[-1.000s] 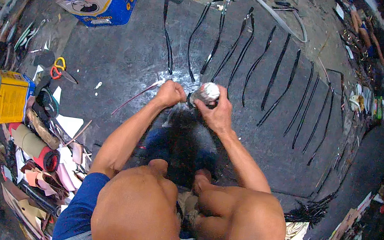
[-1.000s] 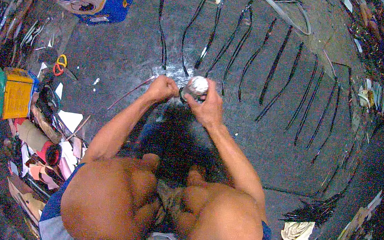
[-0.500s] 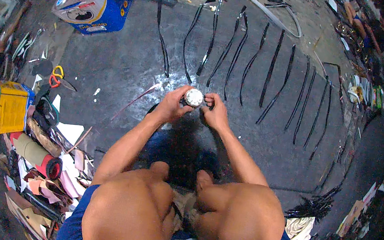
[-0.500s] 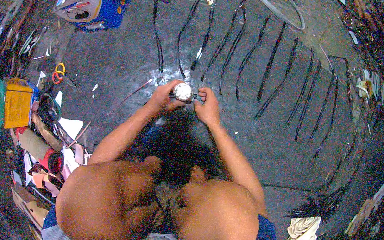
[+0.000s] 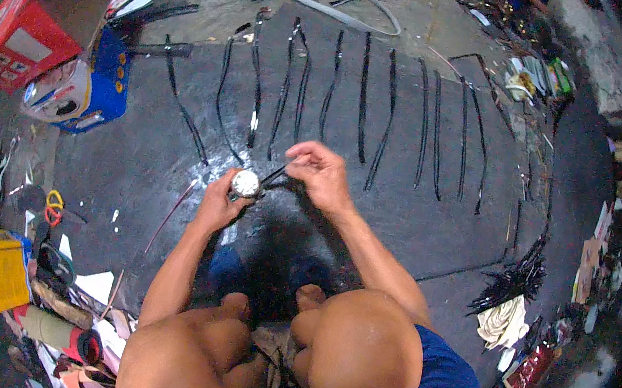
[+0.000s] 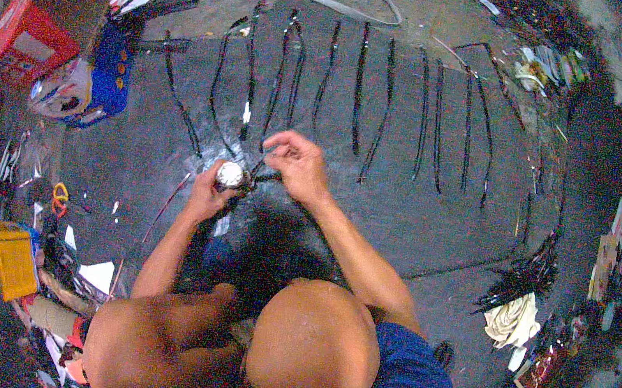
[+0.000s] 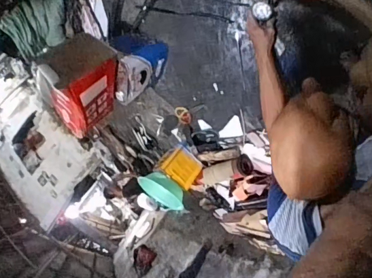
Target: The person sits on the floor and repeatedly picks up black cable strips, rubs them against a small white cylindrical object, and places them on the floor. The person handles the cables one at a time in a repetitive manner.
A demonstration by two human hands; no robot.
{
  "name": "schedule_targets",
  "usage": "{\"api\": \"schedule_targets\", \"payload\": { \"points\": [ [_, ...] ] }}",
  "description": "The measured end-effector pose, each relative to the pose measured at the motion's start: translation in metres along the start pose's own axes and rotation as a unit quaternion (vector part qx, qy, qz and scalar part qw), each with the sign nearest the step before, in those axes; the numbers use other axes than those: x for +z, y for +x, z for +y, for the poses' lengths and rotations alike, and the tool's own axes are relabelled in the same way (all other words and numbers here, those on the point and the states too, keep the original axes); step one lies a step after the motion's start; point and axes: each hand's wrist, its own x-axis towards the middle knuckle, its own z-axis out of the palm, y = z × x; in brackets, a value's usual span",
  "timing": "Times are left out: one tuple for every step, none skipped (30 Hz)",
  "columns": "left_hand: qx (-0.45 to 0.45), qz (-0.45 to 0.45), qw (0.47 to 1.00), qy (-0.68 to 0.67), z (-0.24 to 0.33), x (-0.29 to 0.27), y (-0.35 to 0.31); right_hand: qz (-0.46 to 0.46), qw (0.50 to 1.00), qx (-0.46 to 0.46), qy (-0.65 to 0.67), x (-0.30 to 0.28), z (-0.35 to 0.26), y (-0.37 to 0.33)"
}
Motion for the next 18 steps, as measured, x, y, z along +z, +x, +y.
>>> {"api": "schedule_targets", "payload": {
  "points": [
    [-0.009,-0.007,1.000,0.005,0.002,0.002,0.001,0.024,0.998,-0.043,0.039,-0.015,-0.031,-0.003],
    [0.001,0.009,0.999,0.033,-0.004,0.000,-0.001,0.041,0.994,-0.059,0.086,-0.028,-0.064,-0.004],
    [-0.004,0.010,1.000,0.009,-0.010,-0.001,-0.003,0.063,0.987,-0.075,0.126,-0.043,-0.101,-0.006],
    [-0.004,0.004,1.000,-0.009,-0.010,-0.001,-0.003,0.072,0.982,-0.106,0.140,-0.058,-0.134,-0.009],
    [-0.002,-0.004,1.000,-0.024,-0.008,-0.001,-0.001,0.081,0.974,-0.140,0.156,-0.077,-0.159,-0.012],
    [-0.002,0.003,1.000,-0.023,-0.012,-0.001,-0.003,0.046,0.970,-0.154,0.183,-0.099,-0.170,-0.012],
    [-0.001,0.008,1.000,-0.024,-0.012,0.001,-0.002,0.012,0.963,-0.170,0.207,-0.123,-0.185,-0.014],
    [0.019,0.026,0.999,-0.003,-0.009,0.001,-0.003,0.058,0.962,-0.178,0.201,-0.142,-0.204,-0.014],
    [0.022,0.023,0.999,0.001,-0.008,0.001,-0.002,0.102,0.957,-0.185,0.197,-0.159,-0.220,-0.012],
    [0.025,0.021,0.999,0.006,-0.007,0.000,-0.001,0.165,0.953,-0.203,0.155,-0.176,-0.232,-0.004],
    [0.028,0.020,0.999,0.012,-0.008,-0.003,-0.001,0.225,0.942,-0.220,0.115,-0.195,-0.241,0.010],
    [0.023,0.021,0.999,0.009,-0.008,0.001,-0.001,0.268,0.941,-0.202,0.053,-0.221,-0.249,0.020],
    [0.026,0.016,1.000,-0.006,-0.009,-0.001,-0.001,0.305,0.935,-0.183,-0.003,-0.250,-0.253,0.034],
    [0.030,0.009,0.999,-0.024,-0.010,-0.002,-0.002,0.315,0.935,-0.158,-0.041,-0.280,-0.260,0.044],
    [0.031,-0.001,0.999,-0.042,-0.010,0.002,-0.002,0.326,0.933,-0.128,-0.079,-0.316,-0.262,0.051],
    [0.006,-0.018,0.998,-0.067,-0.005,0.004,-0.004,0.345,0.925,-0.138,-0.076,-0.365,-0.263,0.058],
    [0.014,-0.001,0.998,-0.067,0.001,0.008,-0.010,0.362,0.917,-0.148,-0.073,-0.407,-0.266,0.058],
    [0.018,0.026,0.998,-0.060,0.005,0.006,-0.019,0.349,0.922,-0.165,-0.033,-0.417,-0.275,0.058]
  ]
}}
